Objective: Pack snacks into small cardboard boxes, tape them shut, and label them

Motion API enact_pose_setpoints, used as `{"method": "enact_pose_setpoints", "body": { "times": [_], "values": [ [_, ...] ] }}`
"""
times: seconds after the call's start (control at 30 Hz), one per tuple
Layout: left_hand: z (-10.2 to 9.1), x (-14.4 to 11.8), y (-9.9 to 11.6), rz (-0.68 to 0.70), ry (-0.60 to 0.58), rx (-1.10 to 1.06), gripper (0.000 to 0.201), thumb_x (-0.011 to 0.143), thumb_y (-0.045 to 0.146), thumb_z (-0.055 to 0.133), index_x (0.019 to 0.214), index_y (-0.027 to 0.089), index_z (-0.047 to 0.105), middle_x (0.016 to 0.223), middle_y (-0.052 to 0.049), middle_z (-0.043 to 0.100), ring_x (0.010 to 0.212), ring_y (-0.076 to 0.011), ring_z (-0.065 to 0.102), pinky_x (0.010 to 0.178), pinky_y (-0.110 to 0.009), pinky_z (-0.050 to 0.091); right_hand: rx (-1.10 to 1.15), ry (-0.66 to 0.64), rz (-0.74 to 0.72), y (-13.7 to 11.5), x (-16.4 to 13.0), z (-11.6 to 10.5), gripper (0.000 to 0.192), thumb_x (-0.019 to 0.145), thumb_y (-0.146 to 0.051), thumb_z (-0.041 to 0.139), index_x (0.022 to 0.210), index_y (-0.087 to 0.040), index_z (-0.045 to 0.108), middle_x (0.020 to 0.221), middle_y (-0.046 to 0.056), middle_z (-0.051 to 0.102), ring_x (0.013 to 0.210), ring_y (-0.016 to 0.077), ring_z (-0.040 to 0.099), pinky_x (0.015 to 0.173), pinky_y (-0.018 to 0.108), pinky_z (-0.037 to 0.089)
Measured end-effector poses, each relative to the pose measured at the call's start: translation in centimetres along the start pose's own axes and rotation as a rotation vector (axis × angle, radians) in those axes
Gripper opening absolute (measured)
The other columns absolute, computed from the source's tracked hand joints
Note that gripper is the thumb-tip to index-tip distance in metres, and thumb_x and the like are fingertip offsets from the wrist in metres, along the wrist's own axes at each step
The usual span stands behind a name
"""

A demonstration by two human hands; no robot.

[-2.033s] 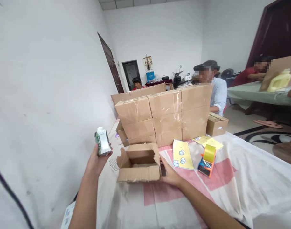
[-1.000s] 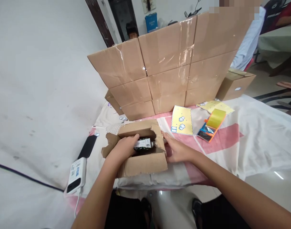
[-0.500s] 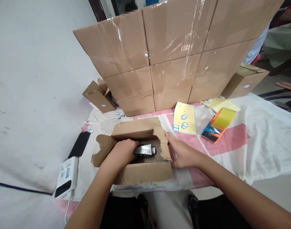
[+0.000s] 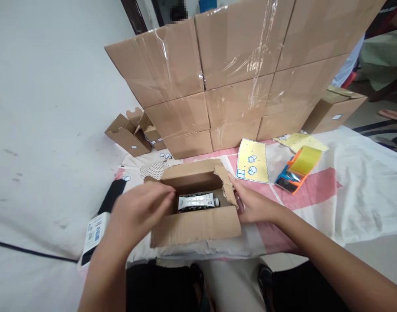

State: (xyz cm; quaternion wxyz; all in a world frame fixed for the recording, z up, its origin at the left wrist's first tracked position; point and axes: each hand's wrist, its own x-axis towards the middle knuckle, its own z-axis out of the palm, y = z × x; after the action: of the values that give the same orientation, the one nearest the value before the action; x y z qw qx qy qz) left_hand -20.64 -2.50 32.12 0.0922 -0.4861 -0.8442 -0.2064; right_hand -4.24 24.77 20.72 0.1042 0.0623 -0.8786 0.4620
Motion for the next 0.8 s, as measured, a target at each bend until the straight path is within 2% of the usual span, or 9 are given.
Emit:
{"method": "enact_pose_setpoints", "body": {
  "times": [0.1, 0.13, 0.17, 0.3, 0.37, 0.43, 0.57, 0.7, 0.8],
  "values": [
    [-0.6, -2.2, -2.1, -0.352, 0.533, -0.106, 0.02, 0.095, 0.037, 0.052, 0.097, 0.025, 0.068, 0.089, -0.001, 0.07, 0.081, -0.0174, 0.064, 0.077, -0.03, 0.052, -0.048, -0.003, 0.002, 0.2, -0.2, -0.6, 0.127, 0.075, -0.03, 0.078, 0.16, -0.031, -0.016, 0.168, 0.013, 0.015, 0.149, 0.0384, 0.032, 0.114, 0.052, 0.042],
    [-0.1, -2.7, -3.0, -0.444, 0.583, -0.196, 0.023, 0.095, 0.038, 0.05, 0.102, 0.024, 0.067, 0.09, -0.002, 0.07, 0.082, -0.0179, 0.064, 0.074, -0.03, 0.053, -0.071, 0.017, -0.02, 0.1, -0.2, -0.9, 0.12, 0.078, -0.031, 0.076, 0.161, -0.033, -0.011, 0.168, 0.01, 0.011, 0.152, 0.0383, 0.025, 0.117, 0.052, 0.038],
    [0.7, -3.1, -3.8, -0.484, 0.545, -0.293, 0.026, 0.095, 0.04, 0.049, 0.105, 0.023, 0.067, 0.094, -0.003, 0.07, 0.085, -0.0189, 0.065, 0.074, -0.03, 0.053, -0.089, 0.037, -0.044, -0.1, -0.1, -1.2, 0.111, 0.081, -0.032, 0.073, 0.162, -0.035, -0.003, 0.168, 0.008, 0.009, 0.153, 0.0377, 0.021, 0.119, 0.053, 0.034],
    [4.0, -3.2, -5.7, -0.35, 0.029, -0.472, 0.036, 0.092, 0.049, 0.051, 0.102, 0.023, 0.073, 0.125, -0.01, 0.064, 0.125, -0.0258, 0.057, 0.103, -0.039, 0.048, -0.081, 0.094, -0.107, -1.4, 0.6, -1.9, 0.056, 0.091, -0.049, 0.061, 0.145, -0.035, 0.052, 0.164, 0.004, 0.021, 0.153, 0.036, 0.021, 0.122, 0.054, 0.028],
    [4.9, -2.8, -5.9, -0.354, -0.011, -0.549, 0.037, 0.091, 0.051, 0.053, 0.105, 0.023, 0.073, 0.137, -0.01, 0.058, 0.135, -0.0281, 0.049, 0.11, -0.042, 0.043, -0.042, 0.129, -0.132, -1.9, 1.2, -1.9, 0.05, 0.093, -0.063, 0.051, 0.126, -0.03, 0.068, 0.164, 0.004, 0.024, 0.153, 0.0364, 0.019, 0.122, 0.055, 0.027],
    [5.4, -2.4, -5.8, -0.417, 0.042, -0.696, 0.047, 0.086, 0.05, 0.061, 0.126, 0.025, 0.064, 0.149, -0.011, 0.05, 0.137, -0.0303, 0.048, 0.108, -0.045, 0.045, 0.006, 0.173, -0.133, -2.2, 1.8, -1.7, 0.059, 0.094, -0.07, 0.039, 0.111, -0.026, 0.073, 0.165, 0.003, 0.024, 0.153, 0.0358, 0.018, 0.122, 0.055, 0.027],
    [7.0, -1.8, -5.8, -0.513, 0.04, -0.957, 0.088, 0.081, 0.047, 0.067, 0.156, 0.027, 0.027, 0.16, -0.015, 0.038, 0.139, -0.0315, 0.048, 0.108, -0.045, 0.046, 0.129, 0.266, -0.008, -2.1, 3.1, -1.1, 0.068, 0.095, -0.073, 0.028, 0.114, -0.027, 0.075, 0.163, 0.002, 0.033, 0.153, 0.0335, 0.023, 0.124, 0.056, 0.022],
    [8.5, -1.0, -5.8, -0.551, 0.078, -0.975, 0.082, 0.084, 0.048, 0.064, 0.155, 0.026, 0.031, 0.158, -0.012, 0.042, 0.139, -0.0293, 0.049, 0.108, -0.04, 0.047, 0.304, 0.284, 0.092, -1.9, 4.0, -0.8, 0.068, 0.096, -0.073, 0.028, 0.153, -0.037, 0.041, 0.162, 0.0, 0.036, 0.153, 0.0267, 0.025, 0.125, 0.055, 0.019],
    [8.5, -0.6, -5.3, -0.525, 0.233, -0.965, 0.08, 0.086, 0.057, 0.061, 0.154, 0.024, 0.034, 0.153, -0.012, 0.048, 0.136, -0.0275, 0.052, 0.108, -0.039, 0.047, 0.406, 0.356, 0.043, -2.0, 4.1, -0.7, 0.067, 0.098, -0.068, 0.032, 0.158, -0.039, 0.028, 0.158, 0.0, 0.043, 0.148, 0.0249, 0.037, 0.121, 0.052, 0.03]
  ]
}}
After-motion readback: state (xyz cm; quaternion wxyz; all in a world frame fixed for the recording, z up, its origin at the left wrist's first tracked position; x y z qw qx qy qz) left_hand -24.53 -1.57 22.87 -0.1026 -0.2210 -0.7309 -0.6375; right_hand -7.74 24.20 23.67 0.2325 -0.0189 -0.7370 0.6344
